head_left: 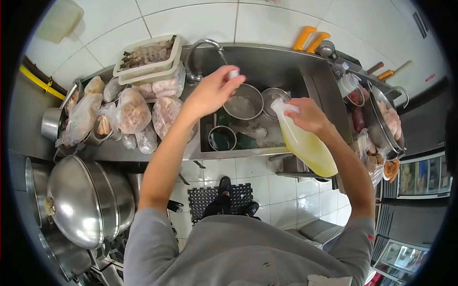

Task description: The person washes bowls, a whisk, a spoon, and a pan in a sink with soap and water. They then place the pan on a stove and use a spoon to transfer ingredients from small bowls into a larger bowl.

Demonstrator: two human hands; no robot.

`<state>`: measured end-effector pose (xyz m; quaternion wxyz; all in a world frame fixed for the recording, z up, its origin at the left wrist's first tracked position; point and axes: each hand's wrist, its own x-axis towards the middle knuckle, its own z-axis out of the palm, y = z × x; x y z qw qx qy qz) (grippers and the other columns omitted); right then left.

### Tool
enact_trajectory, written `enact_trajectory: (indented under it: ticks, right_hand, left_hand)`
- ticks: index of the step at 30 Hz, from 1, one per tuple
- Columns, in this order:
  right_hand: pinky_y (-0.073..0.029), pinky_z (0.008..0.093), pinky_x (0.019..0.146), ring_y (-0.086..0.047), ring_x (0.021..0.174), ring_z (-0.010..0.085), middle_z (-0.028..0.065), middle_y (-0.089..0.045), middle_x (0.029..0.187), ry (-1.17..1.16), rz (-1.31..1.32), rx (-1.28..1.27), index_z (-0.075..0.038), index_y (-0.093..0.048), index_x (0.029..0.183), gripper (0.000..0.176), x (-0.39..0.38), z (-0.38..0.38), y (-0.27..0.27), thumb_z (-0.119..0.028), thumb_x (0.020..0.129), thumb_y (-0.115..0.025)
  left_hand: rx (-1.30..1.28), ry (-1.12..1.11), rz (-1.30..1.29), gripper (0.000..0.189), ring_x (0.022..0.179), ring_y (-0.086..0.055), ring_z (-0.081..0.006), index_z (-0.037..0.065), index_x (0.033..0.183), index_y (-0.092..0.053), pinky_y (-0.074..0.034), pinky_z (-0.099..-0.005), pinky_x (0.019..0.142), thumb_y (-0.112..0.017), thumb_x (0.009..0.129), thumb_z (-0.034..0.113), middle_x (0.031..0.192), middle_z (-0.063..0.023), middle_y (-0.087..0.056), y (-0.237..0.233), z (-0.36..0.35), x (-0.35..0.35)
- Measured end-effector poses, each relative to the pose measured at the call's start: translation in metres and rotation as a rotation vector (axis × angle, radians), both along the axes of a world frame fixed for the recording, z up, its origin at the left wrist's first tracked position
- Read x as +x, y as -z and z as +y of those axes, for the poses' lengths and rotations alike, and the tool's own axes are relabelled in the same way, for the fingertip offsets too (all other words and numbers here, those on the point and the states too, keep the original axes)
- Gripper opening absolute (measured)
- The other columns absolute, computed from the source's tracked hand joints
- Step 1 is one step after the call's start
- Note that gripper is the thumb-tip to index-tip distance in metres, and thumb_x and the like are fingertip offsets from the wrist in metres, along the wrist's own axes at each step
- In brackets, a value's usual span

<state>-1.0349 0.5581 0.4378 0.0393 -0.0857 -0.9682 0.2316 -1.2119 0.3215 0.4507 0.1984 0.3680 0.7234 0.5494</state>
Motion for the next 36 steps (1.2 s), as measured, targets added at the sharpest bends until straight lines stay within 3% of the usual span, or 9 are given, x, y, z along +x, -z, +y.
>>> enact_trajectory:
  ticks: [3,7,11,17,21,29,36]
  right_hand:
    - [-0.049,0.0404,0.081,-0.062,0.092,0.0371,0.0208,-0.065,0.093,-0.011,-0.267,0.120,-0.003,-0.065,0.102,0.030,-0.042,-0.002,0.010,-0.022,0.078,-0.066]
    - [-0.049,0.0431,0.085,-0.060,0.098,0.0358,0.0191,-0.063,0.101,0.009,-0.391,0.273,-0.005,-0.063,0.103,0.033,-0.083,0.001,0.046,-0.023,0.076,-0.066]
    - [-0.050,0.0436,0.085,-0.061,0.100,0.0347,0.0191,-0.063,0.102,0.010,-0.438,0.293,-0.004,-0.063,0.102,0.032,-0.110,0.003,0.053,-0.023,0.076,-0.067]
    - [-0.053,0.0428,0.080,-0.064,0.092,0.0364,0.0214,-0.066,0.095,0.064,-0.469,0.381,-0.002,-0.065,0.095,0.028,-0.135,0.000,0.063,-0.020,0.074,-0.069]
    - [-0.053,0.0436,0.080,-0.064,0.093,0.0365,0.0218,-0.066,0.096,0.036,-0.592,0.403,0.000,-0.065,0.094,0.028,-0.142,0.002,0.068,-0.019,0.074,-0.069]
    - [-0.052,0.0438,0.081,-0.063,0.095,0.0374,0.0237,-0.064,0.099,0.101,-0.594,0.345,0.003,-0.063,0.096,0.030,-0.130,0.010,0.074,-0.015,0.073,-0.066]
    - [-0.052,0.0439,0.081,-0.063,0.094,0.0379,0.0236,-0.064,0.099,0.114,-0.562,0.332,0.001,-0.063,0.096,0.029,-0.122,0.013,0.077,-0.014,0.072,-0.064]
  left_hand:
    - [0.115,-0.082,-0.209,0.040,0.067,-0.054,-0.0080,0.002,0.121,-0.049,-0.046,-0.0240,0.060,-0.060,0.091,0.025,0.081,-0.0030,-0.059,0.028,-0.053,0.017]
    - [-0.027,-0.034,-0.439,0.039,0.067,-0.054,-0.0076,-0.001,0.122,-0.048,-0.045,-0.0229,0.059,-0.062,0.090,0.019,0.082,-0.0015,-0.057,0.092,-0.103,0.054]
    - [0.019,-0.094,-0.644,0.038,0.068,-0.054,-0.0074,0.000,0.121,-0.049,-0.046,-0.0223,0.060,-0.063,0.090,0.017,0.085,-0.0019,-0.058,0.144,-0.147,0.083]
    - [-0.048,-0.214,-0.851,0.038,0.072,-0.056,-0.0076,0.000,0.121,-0.049,-0.048,-0.0222,0.063,-0.063,0.089,0.012,0.093,-0.0044,-0.061,0.165,-0.185,0.101]
    - [-0.010,-0.232,-0.861,0.037,0.074,-0.058,-0.0081,0.000,0.121,-0.049,-0.049,-0.0225,0.065,-0.064,0.088,0.008,0.096,-0.0047,-0.063,0.171,-0.193,0.097]
    - [-0.019,-0.187,-0.810,0.035,0.078,-0.058,-0.0089,0.000,0.119,-0.051,-0.050,-0.0235,0.068,-0.064,0.086,0.003,0.104,-0.0053,-0.063,0.173,-0.188,0.083]
    - [-0.015,-0.208,-0.787,0.037,0.076,-0.059,-0.0088,-0.001,0.118,-0.053,-0.049,-0.0223,0.065,-0.067,0.084,0.005,0.098,-0.0057,-0.063,0.171,-0.183,0.085]
